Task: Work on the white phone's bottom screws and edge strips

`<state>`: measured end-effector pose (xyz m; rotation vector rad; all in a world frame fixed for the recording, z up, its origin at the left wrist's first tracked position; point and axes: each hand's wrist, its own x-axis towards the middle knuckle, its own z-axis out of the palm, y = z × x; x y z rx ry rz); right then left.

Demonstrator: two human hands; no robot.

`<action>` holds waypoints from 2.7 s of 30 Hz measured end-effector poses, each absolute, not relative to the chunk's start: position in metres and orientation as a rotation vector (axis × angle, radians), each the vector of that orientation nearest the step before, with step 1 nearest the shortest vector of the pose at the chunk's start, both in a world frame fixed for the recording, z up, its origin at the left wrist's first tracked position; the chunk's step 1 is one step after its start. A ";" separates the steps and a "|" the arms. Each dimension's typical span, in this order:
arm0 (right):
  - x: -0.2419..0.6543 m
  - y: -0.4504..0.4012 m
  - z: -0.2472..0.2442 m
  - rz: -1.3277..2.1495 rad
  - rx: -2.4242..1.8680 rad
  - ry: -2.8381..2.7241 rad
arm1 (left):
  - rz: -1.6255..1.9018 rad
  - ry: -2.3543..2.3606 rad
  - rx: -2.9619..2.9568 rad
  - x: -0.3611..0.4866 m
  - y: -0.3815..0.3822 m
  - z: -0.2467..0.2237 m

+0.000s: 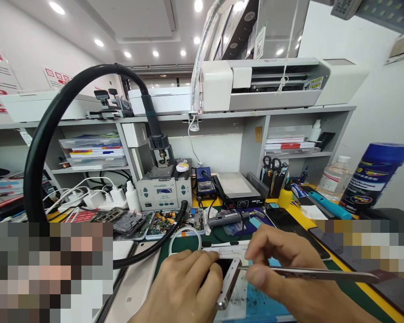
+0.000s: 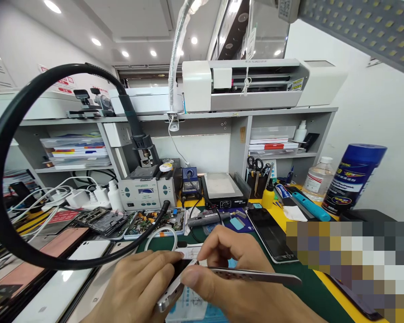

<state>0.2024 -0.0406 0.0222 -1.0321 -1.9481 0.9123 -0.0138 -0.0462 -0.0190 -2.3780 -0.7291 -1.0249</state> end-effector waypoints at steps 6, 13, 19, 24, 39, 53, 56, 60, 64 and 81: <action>0.202 -0.037 0.014 0.680 -0.970 -1.909 | -1.014 -0.723 -2.393 -0.016 -0.046 -0.020; 0.193 -0.036 0.012 0.747 -0.990 -1.855 | -0.984 -0.711 -2.407 -0.015 -0.045 -0.017; 0.194 -0.037 0.014 0.848 -0.995 -1.773 | -0.998 -0.734 -2.373 -0.015 -0.045 -0.021; 0.196 -0.039 0.017 0.896 -1.074 -1.674 | -0.993 -0.755 -2.376 -0.019 -0.044 -0.025; 0.200 -0.040 0.023 0.749 -1.021 -1.756 | -1.036 -0.780 -2.374 -0.020 -0.045 -0.021; 0.206 -0.036 0.020 0.632 -0.917 -1.936 | -1.052 -0.771 -2.405 -0.020 -0.047 -0.020; 0.209 -0.037 0.022 0.569 -0.934 -2.044 | -1.060 -0.765 -2.451 -0.021 -0.048 -0.019; 0.213 -0.039 0.027 0.461 -0.934 -2.151 | -1.065 -0.752 -2.517 -0.022 -0.049 -0.018; 0.212 -0.041 0.031 0.394 -0.921 -2.214 | -1.024 -0.728 -2.549 -0.020 -0.050 -0.016; 0.210 -0.038 0.028 0.601 -0.846 -2.092 | -1.056 -0.744 -2.568 -0.020 -0.050 -0.016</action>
